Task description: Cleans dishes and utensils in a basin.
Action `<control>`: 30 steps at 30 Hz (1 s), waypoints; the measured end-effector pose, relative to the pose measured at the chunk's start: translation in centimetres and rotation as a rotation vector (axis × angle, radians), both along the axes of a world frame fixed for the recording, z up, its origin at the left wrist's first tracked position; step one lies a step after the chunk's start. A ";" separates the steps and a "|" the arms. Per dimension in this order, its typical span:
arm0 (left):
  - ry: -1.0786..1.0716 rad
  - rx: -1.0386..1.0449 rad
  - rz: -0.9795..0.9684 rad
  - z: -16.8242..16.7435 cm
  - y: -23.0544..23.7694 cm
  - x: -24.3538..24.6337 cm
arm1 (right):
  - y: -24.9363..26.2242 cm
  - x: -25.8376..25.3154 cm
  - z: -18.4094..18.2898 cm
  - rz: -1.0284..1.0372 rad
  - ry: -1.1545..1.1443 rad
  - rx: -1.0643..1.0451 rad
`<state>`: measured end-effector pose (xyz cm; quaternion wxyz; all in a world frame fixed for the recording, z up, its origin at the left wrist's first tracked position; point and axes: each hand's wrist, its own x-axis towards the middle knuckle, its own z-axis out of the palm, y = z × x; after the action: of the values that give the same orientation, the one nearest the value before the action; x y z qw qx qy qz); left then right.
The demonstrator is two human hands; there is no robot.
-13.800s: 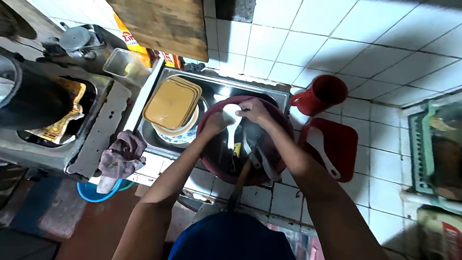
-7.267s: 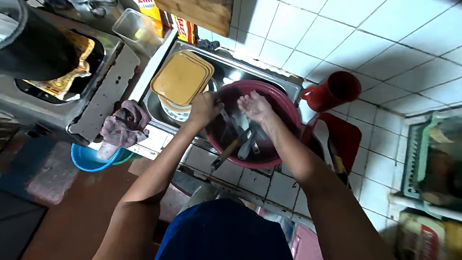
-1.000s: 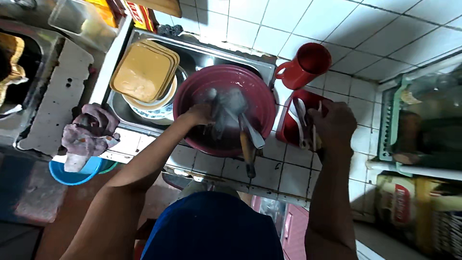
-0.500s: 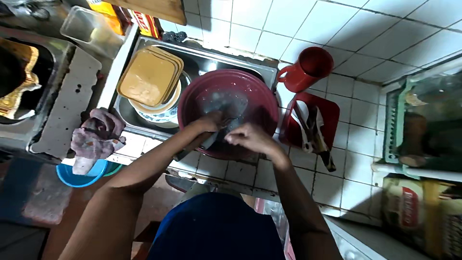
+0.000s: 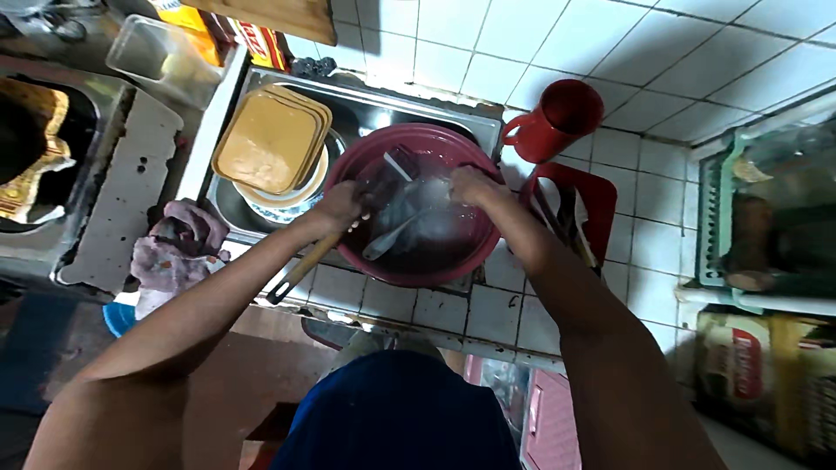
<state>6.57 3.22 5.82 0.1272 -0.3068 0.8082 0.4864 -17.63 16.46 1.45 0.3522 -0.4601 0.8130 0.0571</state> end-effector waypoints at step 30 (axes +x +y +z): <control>0.312 0.413 0.265 1.1 6.4 3.2 | 2.4 14.0 6.5 -0.238 0.066 -0.601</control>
<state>9.79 9.66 6.90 -0.0035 -0.2987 0.6549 0.6942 -3.61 18.86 7.93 0.1785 -0.4430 0.8525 -0.2124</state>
